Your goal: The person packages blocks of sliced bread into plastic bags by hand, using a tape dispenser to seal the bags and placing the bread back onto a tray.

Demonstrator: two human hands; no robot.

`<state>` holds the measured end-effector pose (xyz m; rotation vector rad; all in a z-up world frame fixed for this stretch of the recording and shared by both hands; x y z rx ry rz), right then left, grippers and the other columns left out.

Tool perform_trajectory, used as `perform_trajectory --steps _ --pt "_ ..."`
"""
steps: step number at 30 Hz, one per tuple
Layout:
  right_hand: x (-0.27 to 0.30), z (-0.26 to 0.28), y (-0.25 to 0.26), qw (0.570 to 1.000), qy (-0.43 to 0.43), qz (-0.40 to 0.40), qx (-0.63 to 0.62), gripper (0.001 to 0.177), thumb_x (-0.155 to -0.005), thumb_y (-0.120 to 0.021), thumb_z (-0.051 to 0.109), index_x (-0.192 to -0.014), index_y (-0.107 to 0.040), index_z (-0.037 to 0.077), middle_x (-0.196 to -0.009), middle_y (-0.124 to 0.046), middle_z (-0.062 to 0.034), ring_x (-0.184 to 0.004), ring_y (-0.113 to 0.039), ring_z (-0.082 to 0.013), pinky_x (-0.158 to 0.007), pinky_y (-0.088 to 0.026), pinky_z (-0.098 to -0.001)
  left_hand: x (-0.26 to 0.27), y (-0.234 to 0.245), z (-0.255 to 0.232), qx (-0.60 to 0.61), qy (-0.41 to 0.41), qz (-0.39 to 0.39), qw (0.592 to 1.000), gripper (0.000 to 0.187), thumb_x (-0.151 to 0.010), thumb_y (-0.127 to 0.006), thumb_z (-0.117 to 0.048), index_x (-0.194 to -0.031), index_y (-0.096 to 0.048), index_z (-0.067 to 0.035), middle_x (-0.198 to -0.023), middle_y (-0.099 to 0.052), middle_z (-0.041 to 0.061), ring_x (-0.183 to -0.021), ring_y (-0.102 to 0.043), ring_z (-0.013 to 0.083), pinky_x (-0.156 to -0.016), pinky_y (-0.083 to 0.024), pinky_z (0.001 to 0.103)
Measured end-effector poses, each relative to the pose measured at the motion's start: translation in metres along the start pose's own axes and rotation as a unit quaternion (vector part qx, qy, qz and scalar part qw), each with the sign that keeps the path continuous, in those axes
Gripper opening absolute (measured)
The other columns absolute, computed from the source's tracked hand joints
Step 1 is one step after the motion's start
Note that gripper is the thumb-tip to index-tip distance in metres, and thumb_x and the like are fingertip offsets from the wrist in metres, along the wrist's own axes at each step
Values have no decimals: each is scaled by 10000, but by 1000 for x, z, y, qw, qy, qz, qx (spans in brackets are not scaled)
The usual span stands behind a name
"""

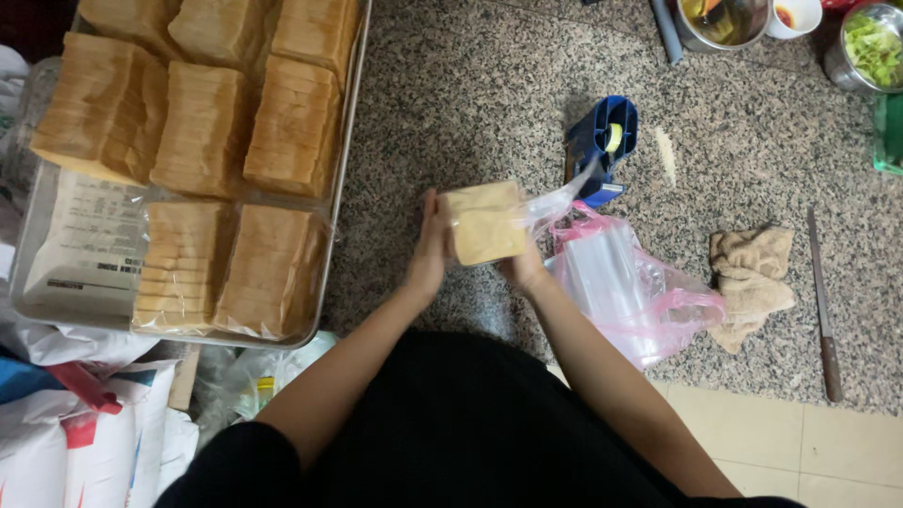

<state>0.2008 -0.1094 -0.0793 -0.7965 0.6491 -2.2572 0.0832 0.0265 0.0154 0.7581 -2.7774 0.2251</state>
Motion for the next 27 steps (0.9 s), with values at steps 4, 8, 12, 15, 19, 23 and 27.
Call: perform_trajectory --steps 4,8,12,15,19,23,27 --pt "-8 -24 11 998 -43 -53 4 559 -995 -519 528 -1389 -557 134 -1376 -649 -71 -1254 -626 -237 -1097 -480 -459 -34 -13 43 -151 -107 5 983 927 -1025 -179 -748 -1652 -4 -89 -1707 56 201 -1597 -2 377 -1293 -148 498" --pt "-8 21 -33 996 -51 -32 72 526 -1017 -509 483 -1380 -566 106 -1351 -650 -120 -1223 -641 -297 -1058 -506 -544 -66 -17 38 -60 -27 -76 995 826 -1079 -172 -719 -1539 -343 -54 -1546 -379 262 -1496 -439 365 -1191 -475 464" --pt "-4 78 -101 978 -182 -39 94 649 -991 -348 571 -1439 -539 142 -1355 -665 -57 -1224 -640 -264 -1063 -480 -543 -56 -11 3 221 183 88 954 902 -929 -122 -731 -1579 -306 -135 -1571 -436 193 -1442 -458 326 -1117 -438 486" --pt "7 99 -115 951 -239 -75 182 731 -971 -203 632 -1459 -510 182 -1304 -666 -36 -1189 -617 -221 -1016 -448 -516 -44 1 -8 143 308 99 935 908 -903 -137 -743 -1585 -302 -167 -1548 -440 197 -1359 -491 334 -1072 -479 534" --pt "0 79 -69 955 -178 -101 216 525 -1000 -373 410 -1484 -397 207 -1357 -651 -20 -1234 -600 -160 -987 -469 -444 -36 20 25 107 322 44 940 772 -971 -389 -655 -1567 -305 -171 -1515 -429 115 -1253 -544 314 -1037 -493 493" --pt "5 43 -31 966 -5 9 257 533 -1017 -585 188 -1510 -603 -12 -1124 -619 -113 -1008 -564 -211 -923 -495 -349 -30 30 15 -199 1 16 980 656 -863 -728 -437 -1365 -555 -51 -1257 -728 175 -1138 -713 280 -981 -541 403" --pt "15 48 -46 882 160 -61 439 320 -971 -652 115 -1277 -640 25 -1115 -743 -64 -983 -681 -86 -867 -539 -222 -13 30 -13 -477 -60 -56 875 295 -918 -669 -315 -1089 -685 -76 -940 -739 168 -885 -718 339 -809 -557 463"
Point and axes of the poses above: each hand's wrist, its own x-axis away from the middle knuckle, its own y-axis out of the back of the hand, z = x × y, the point moved 7 cm from there along -x, towards the middle knuckle
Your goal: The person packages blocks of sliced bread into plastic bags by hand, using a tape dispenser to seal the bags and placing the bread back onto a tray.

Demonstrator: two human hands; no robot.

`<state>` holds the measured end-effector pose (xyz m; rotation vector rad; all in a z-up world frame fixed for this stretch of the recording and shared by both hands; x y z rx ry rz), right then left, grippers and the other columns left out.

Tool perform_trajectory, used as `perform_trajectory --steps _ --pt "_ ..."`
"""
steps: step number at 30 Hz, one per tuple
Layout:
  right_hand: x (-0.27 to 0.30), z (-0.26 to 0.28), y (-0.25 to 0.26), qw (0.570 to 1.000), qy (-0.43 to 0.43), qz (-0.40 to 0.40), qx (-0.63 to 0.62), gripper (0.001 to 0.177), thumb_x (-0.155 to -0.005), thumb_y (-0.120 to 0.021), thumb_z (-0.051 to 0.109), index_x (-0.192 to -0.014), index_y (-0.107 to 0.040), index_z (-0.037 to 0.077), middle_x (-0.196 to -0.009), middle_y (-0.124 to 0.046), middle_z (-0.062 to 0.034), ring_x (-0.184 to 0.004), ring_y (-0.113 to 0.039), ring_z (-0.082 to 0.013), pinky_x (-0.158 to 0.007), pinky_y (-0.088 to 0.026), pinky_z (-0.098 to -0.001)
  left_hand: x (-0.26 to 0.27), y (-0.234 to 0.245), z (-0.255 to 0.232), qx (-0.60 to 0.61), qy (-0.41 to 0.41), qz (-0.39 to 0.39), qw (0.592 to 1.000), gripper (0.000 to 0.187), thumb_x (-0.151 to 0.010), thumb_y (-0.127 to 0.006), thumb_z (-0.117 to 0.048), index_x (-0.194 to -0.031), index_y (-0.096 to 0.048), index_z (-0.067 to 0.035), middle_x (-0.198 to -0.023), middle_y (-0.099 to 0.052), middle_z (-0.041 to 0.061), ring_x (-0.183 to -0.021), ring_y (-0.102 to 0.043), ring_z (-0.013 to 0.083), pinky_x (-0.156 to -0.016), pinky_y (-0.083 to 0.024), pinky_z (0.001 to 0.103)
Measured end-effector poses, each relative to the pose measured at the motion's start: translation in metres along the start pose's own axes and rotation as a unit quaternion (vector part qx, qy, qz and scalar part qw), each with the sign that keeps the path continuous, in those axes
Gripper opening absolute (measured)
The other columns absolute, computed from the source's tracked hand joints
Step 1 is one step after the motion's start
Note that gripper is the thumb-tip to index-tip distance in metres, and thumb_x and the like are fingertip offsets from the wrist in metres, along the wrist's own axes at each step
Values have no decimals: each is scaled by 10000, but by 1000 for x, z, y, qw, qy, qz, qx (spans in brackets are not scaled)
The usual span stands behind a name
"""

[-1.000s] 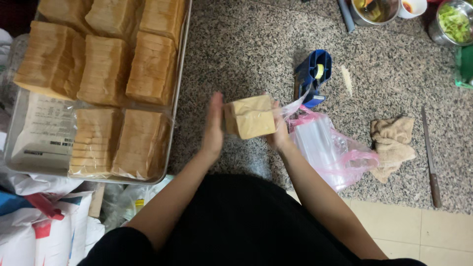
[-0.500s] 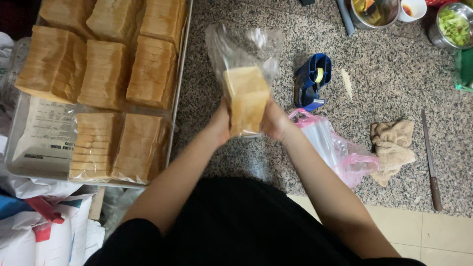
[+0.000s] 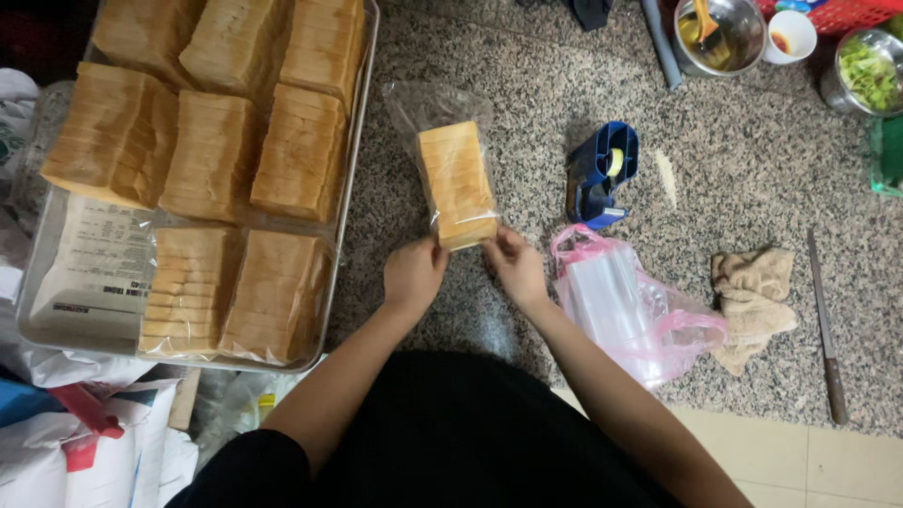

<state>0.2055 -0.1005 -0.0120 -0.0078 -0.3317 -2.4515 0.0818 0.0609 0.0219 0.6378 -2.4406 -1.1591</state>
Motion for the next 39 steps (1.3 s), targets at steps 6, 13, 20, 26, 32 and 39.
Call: perform_trajectory --steps 6,13,20,26,32,39 --pt "-9 74 31 994 -4 -82 71 146 -991 -692 115 -1022 -767 -7 -833 -736 -55 -686 -609 -90 -628 -507 -249 -1 70 -42 28 -83 -60 994 276 -969 -633 -277 -802 -712 -71 -724 -709 157 -651 -683 329 -683 -548 469" --pt "-18 156 61 990 84 -100 51 163 -956 -714 114 -877 -693 -27 -796 -710 -42 -680 -621 -56 -628 -521 -221 -16 122 -54 359 -29 -13 933 180 -998 -581 -200 -927 -656 -53 -719 -618 -12 -621 -551 69 -553 -449 264" --pt "23 223 80 989 50 -82 113 145 -978 -703 109 -887 -705 -3 -770 -692 -14 -671 -605 -43 -588 -479 -210 14 137 -66 432 17 30 901 190 -988 -557 -167 -851 -642 -67 -716 -572 -35 -644 -513 60 -564 -404 247" --pt "47 259 99 989 21 -137 48 172 -1015 -699 104 -874 -674 9 -739 -657 -7 -622 -547 -49 -559 -422 -216 34 163 -98 565 -63 46 821 209 -1038 -532 -139 -839 -556 -81 -762 -531 -49 -695 -503 55 -652 -472 239" --pt "61 239 79 997 -18 -63 32 108 -959 -699 72 -878 -668 7 -746 -659 12 -630 -559 -30 -567 -450 -209 2 149 -97 497 -21 43 866 161 -963 -541 -118 -817 -607 -98 -710 -547 -48 -662 -506 48 -611 -426 231" --pt "78 203 76 995 -103 -1 -4 119 -959 -685 84 -866 -695 10 -696 -671 -16 -564 -541 -62 -522 -431 -227 -20 116 -64 500 51 83 860 266 -991 -535 -222 -744 -550 -123 -660 -495 -45 -617 -446 82 -627 -404 257"
Point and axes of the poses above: each hand's wrist, its own x-axis away from the middle knuckle, its own y-axis out of the back of the hand, z = x × y, the point moved 7 cm from there along -x, towards the middle knuckle
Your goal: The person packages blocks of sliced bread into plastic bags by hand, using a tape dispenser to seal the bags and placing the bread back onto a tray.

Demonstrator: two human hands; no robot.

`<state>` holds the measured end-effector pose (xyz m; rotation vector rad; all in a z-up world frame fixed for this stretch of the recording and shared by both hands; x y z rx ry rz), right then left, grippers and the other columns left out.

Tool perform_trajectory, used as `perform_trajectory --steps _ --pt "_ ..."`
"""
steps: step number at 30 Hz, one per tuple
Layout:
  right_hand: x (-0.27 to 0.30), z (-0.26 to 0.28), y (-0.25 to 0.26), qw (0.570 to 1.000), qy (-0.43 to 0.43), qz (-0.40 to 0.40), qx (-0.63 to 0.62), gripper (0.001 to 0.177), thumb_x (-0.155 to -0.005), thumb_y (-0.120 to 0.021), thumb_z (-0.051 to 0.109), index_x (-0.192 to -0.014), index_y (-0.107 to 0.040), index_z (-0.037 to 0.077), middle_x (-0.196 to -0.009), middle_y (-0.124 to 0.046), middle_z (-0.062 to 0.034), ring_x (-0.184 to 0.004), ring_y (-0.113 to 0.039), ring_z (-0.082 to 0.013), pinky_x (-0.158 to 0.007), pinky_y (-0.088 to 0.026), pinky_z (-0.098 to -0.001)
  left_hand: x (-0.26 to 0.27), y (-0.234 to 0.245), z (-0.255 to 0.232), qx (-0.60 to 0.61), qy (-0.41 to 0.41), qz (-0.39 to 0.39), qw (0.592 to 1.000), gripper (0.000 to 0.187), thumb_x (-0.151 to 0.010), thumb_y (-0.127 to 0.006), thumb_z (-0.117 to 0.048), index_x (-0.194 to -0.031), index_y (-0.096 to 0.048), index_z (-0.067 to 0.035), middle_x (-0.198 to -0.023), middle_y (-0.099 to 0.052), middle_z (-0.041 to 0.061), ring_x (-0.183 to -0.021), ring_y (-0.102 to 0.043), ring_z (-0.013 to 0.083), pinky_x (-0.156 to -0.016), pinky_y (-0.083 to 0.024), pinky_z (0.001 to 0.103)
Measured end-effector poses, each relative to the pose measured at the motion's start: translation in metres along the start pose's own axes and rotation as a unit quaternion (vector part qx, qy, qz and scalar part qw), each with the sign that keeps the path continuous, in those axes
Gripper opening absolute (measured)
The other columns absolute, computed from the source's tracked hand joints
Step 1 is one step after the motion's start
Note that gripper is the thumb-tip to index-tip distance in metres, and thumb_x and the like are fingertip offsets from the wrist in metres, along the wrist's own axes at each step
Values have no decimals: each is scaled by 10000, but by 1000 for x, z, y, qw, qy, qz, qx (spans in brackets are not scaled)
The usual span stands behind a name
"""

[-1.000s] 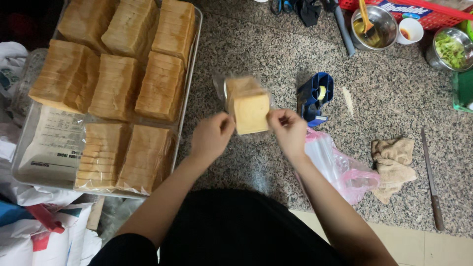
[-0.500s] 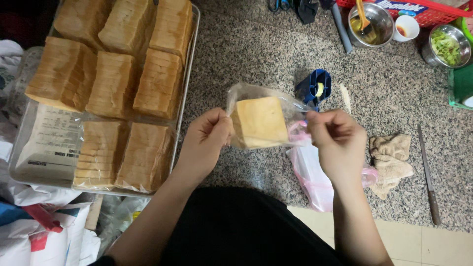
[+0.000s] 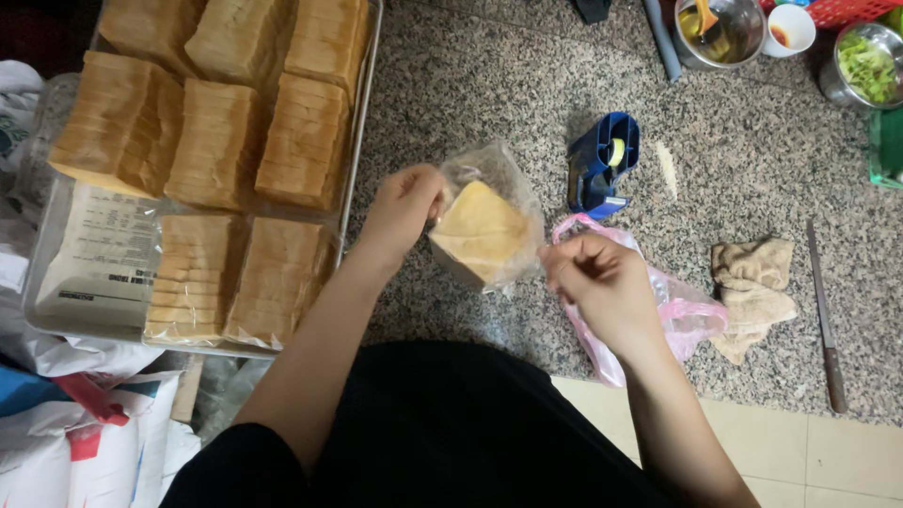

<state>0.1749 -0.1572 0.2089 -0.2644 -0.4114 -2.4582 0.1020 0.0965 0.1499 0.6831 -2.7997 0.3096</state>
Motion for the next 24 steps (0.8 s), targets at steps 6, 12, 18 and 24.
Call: perform_trajectory --steps 6,12,18,24 --pt "-49 -138 20 900 -90 -82 -418 235 -1111 -498 264 -1010 -638 103 -872 -651 -55 -763 -616 -180 -720 -513 -329 -26 34 75 18 74 -1 997 409 -1024 -429 -414 -742 -532 -136 -658 -528 8 -613 -504 153 -660 -432 335" --pt "-47 -182 -54 839 -290 -2 -461 457 -1065 -364 374 -1327 -627 107 -1232 -744 -71 -1125 -682 -237 -1024 -482 -394 -64 6 157 -42 214 22 976 788 -969 -175 -695 -1327 -611 -144 -1317 -668 113 -1174 -609 217 -986 -429 402" --pt "-77 -151 -103 816 -256 49 -516 689 -1065 -298 646 -1392 -588 113 -1348 -682 -95 -1175 -671 -287 -1042 -521 -470 -54 -70 167 132 273 192 933 1056 -887 -131 -844 -1437 -549 -46 -1409 -645 207 -1236 -667 328 -1034 -549 449" --pt "-67 -168 -93 826 -308 32 -471 869 -948 -191 762 -1358 -606 118 -1283 -701 -120 -1119 -698 -314 -986 -543 -503 -12 -72 154 121 307 168 929 1024 -847 -136 -840 -1430 -542 -103 -1364 -658 168 -1200 -673 287 -991 -561 456"
Point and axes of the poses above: each hand's wrist, its own x-axis away from the middle knuckle, its own y-axis out of the back of the hand, z = x × y, the point moved 7 cm from there along -x, towards the middle knuckle
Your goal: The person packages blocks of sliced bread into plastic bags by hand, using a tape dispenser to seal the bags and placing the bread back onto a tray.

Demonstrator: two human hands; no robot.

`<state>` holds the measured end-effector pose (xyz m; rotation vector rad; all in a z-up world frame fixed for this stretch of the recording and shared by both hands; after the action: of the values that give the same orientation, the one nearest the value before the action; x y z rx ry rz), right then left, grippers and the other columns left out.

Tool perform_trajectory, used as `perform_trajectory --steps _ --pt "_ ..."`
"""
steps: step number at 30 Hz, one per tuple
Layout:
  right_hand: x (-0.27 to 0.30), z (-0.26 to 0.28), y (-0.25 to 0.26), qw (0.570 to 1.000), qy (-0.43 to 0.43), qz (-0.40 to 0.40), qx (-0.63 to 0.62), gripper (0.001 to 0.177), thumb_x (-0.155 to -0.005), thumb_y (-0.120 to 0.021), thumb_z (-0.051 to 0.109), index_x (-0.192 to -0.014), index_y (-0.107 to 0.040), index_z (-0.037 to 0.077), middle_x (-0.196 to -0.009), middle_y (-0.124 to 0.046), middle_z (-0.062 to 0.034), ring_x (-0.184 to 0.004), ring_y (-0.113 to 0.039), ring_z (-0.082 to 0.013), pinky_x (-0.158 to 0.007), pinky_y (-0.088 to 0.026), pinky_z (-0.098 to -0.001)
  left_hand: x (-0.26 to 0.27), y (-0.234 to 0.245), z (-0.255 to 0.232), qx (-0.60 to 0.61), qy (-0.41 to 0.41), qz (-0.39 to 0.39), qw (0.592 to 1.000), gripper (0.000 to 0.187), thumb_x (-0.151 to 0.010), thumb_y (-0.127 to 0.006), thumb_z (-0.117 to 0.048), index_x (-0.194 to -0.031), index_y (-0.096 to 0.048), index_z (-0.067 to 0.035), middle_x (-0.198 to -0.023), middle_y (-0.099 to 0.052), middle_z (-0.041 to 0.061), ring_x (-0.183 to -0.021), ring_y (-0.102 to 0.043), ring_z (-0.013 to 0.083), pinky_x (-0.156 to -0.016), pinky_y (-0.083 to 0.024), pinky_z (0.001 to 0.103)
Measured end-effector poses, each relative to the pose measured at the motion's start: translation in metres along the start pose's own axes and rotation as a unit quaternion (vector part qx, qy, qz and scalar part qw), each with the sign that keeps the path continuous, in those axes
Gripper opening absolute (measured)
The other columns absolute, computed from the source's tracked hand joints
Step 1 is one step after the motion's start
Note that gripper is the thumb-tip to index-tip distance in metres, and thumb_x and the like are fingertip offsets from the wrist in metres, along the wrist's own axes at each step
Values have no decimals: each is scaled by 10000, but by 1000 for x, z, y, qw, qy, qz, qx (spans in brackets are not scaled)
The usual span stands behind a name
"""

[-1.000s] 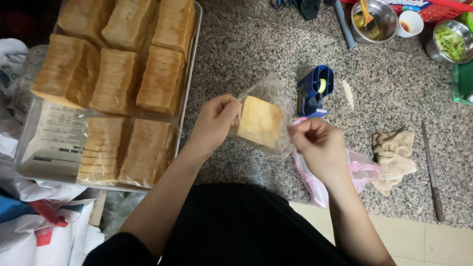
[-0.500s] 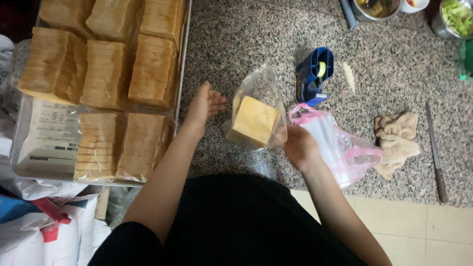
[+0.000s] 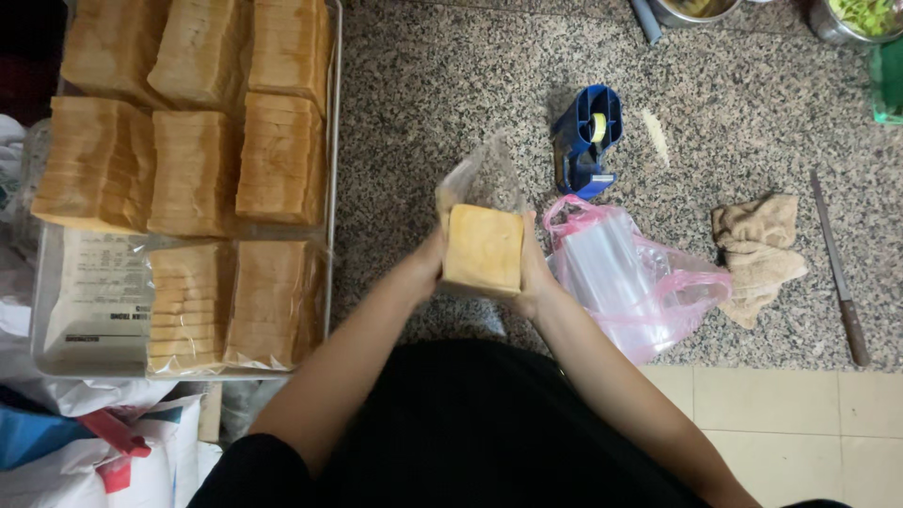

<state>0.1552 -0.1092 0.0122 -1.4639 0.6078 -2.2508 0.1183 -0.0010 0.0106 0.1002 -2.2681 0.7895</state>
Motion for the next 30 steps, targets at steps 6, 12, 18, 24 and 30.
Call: perform_trajectory --steps 6,12,18,24,30 --pt "-5 -13 9 1000 8 1 11 834 -965 -273 748 -1392 -610 116 -1361 -687 -119 -1197 -676 -330 -1059 -521 -529 -18 12 22 50 -23 -15 998 972 -893 -165 -815 -1447 -528 -104 -1380 -661 140 -1214 -676 261 -1018 -555 411" --pt "19 19 1 999 1 -5 48 979 -946 -221 789 -1494 -471 18 -1499 -581 -199 -1421 -513 -348 -1185 -352 -517 27 5 -14 4 -72 -60 996 920 -941 -181 -763 -1421 -561 -76 -1298 -710 149 -1187 -698 250 -987 -568 374" --pt "47 66 -30 956 195 -83 203 977 -913 -368 749 -1600 -186 78 -1701 -164 -160 -1560 -118 -333 -1240 -158 -481 45 -28 -30 6 -51 -69 996 985 -955 -217 -786 -1348 -599 33 -1241 -713 249 -1133 -706 329 -987 -558 406" --pt "138 105 -101 756 440 -56 482 846 -948 -687 393 -1586 -320 -25 -1669 -140 -281 -1582 -127 -393 -1246 -153 -474 172 -78 -99 -490 -347 -250 759 842 -1020 -458 -593 -1573 -406 39 -1620 -226 316 -1492 -220 471 -1159 18 691" --pt "142 131 -168 651 440 146 600 726 -846 -619 150 -1547 -436 103 -1644 -450 -187 -1606 -363 -349 -1353 -247 -500 223 -152 -97 -733 -314 -235 555 675 -892 -665 -638 -1059 -694 15 -1225 -590 203 -1290 -471 373 -1169 -161 648"
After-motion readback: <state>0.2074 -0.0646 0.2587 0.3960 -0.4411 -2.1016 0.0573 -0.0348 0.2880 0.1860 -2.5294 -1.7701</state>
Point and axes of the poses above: each hand's wrist, its own x-axis away from the middle knuckle, its own y-axis out of the back of the hand, z = x × y, the point moved 7 cm from there along -x, towards the middle knuckle
